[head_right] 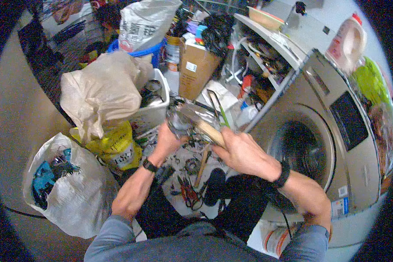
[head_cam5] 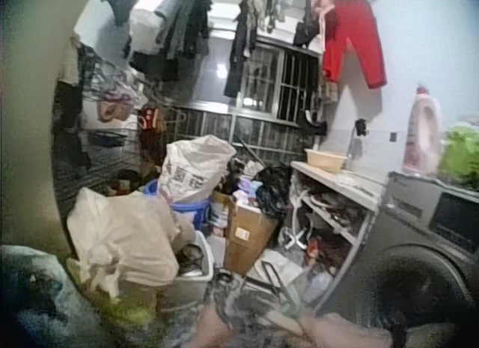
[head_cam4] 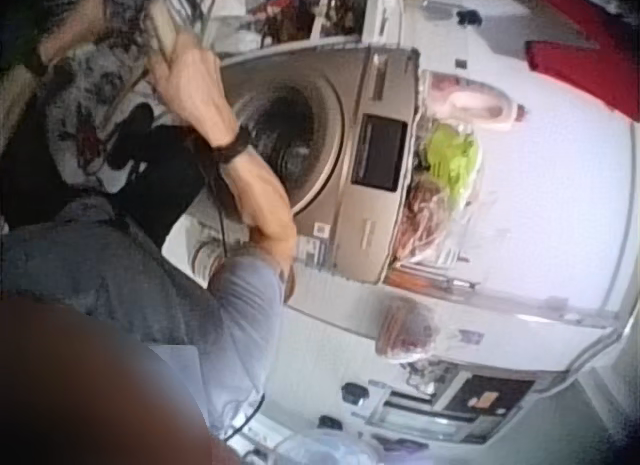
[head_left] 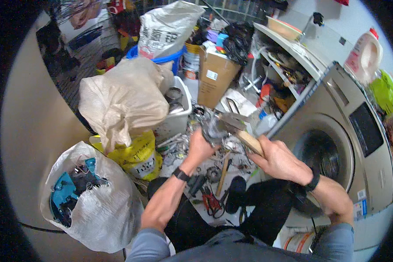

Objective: The person disassembles a motor rotor by hand and with a hammer, striking the shaft to separate the components. They pull at the copper wiring and use the hammer to knock the bearing and other metal parts off.

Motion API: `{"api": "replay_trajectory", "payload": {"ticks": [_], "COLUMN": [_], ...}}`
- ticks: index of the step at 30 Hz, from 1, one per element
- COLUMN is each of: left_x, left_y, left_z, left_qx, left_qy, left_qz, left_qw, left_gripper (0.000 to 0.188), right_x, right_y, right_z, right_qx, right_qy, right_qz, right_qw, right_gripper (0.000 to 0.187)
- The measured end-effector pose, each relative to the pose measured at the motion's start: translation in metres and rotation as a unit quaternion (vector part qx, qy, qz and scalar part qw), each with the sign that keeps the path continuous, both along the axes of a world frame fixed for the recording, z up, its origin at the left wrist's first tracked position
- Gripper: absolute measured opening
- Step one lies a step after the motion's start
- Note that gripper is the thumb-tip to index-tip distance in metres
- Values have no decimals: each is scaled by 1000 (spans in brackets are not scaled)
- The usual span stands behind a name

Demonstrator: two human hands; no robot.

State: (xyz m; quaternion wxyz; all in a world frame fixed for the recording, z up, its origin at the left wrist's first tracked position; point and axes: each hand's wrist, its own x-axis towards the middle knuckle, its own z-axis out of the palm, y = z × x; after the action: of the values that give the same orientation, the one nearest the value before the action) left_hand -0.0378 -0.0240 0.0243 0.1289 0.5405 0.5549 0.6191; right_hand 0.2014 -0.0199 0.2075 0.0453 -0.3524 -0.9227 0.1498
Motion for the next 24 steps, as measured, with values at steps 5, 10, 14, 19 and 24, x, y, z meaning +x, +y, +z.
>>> {"api": "replay_trajectory", "payload": {"ticks": [5,10,14,19,24], "left_x": [-2,3,14,7,6], "left_y": [-5,-1,1,-4,7], "left_z": [-3,1,11,3,2], "left_qx": [21,-7,18,39,34], "left_qy": [36,50,46,68,55], "left_qz": [22,-2,-19,2,-1], "left_qw": [999,999,999,997,998], "left_gripper": [53,52,50,49,54], "right_x": [11,14,16,42,50], "right_y": [1,1,5,-17,-15], "right_z": [18,0,-4,92,68], "right_qx": [-43,-72,-89,221,224], "right_qy": [104,136,91,306,492], "right_qz": [-55,-36,-51,-102,4], "right_qw": [992,987,991,921,842], "right_gripper": [39,42,43,30,18]}}
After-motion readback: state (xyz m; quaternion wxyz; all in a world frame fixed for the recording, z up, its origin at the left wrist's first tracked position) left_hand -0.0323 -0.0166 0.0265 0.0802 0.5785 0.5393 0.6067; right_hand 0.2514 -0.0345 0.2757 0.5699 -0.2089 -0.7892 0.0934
